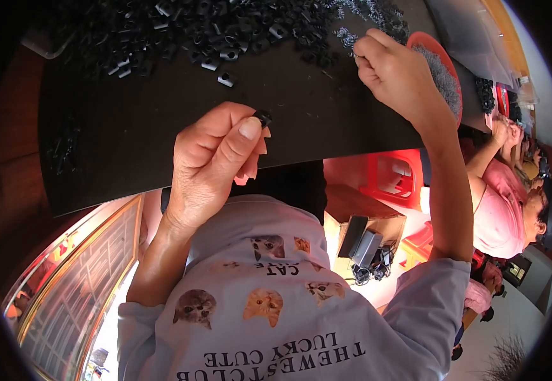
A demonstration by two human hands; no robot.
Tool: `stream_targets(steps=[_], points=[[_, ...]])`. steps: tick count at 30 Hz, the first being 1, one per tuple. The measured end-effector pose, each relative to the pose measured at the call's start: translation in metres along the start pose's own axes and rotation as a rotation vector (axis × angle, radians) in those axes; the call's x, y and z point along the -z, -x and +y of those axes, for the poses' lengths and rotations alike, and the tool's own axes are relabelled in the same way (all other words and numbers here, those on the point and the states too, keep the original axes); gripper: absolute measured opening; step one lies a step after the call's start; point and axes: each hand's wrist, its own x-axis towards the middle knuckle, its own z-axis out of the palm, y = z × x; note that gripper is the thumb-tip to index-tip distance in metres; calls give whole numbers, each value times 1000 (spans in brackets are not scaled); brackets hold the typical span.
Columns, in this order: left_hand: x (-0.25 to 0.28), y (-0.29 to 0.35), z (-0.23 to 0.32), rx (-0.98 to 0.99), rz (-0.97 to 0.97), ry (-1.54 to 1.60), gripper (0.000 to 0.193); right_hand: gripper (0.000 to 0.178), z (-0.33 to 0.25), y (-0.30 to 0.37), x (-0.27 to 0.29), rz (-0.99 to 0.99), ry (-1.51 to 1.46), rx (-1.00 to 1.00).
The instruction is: The person assembles cord locks by hand, picking up plastic housing pieces and small springs from the table and inserting the components together.
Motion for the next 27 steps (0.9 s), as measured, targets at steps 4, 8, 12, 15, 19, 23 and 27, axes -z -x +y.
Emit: stream_targets(steps=[4, 8, 12, 15, 19, 23, 27], points=[[0, -1, 1, 16, 6, 9, 22, 9, 0, -2, 2, 121, -442, -104], [1, -1, 0, 2, -1, 3, 22, 19, -6, -2, 2, 182, -736, -190], [1, -2, 1, 17, -14, -17, 23, 11, -42, -3, 17, 67, -1109, -349], [3, -1, 1, 17, -24, -39, 25, 9, -73, -10, 37, -106, -1332, -459], [4, 0, 1, 16, -35, -36, 27, 13, -94, -14, 37, -95, -1506, -432], [5, 0, 0, -8, -66, -36, 25, 15, -100, -17, 35, -162, -1495, -412], [5, 0, 0, -20, -73, -46, 24, 11, -108, -15, 28, -100, -1424, -323]])
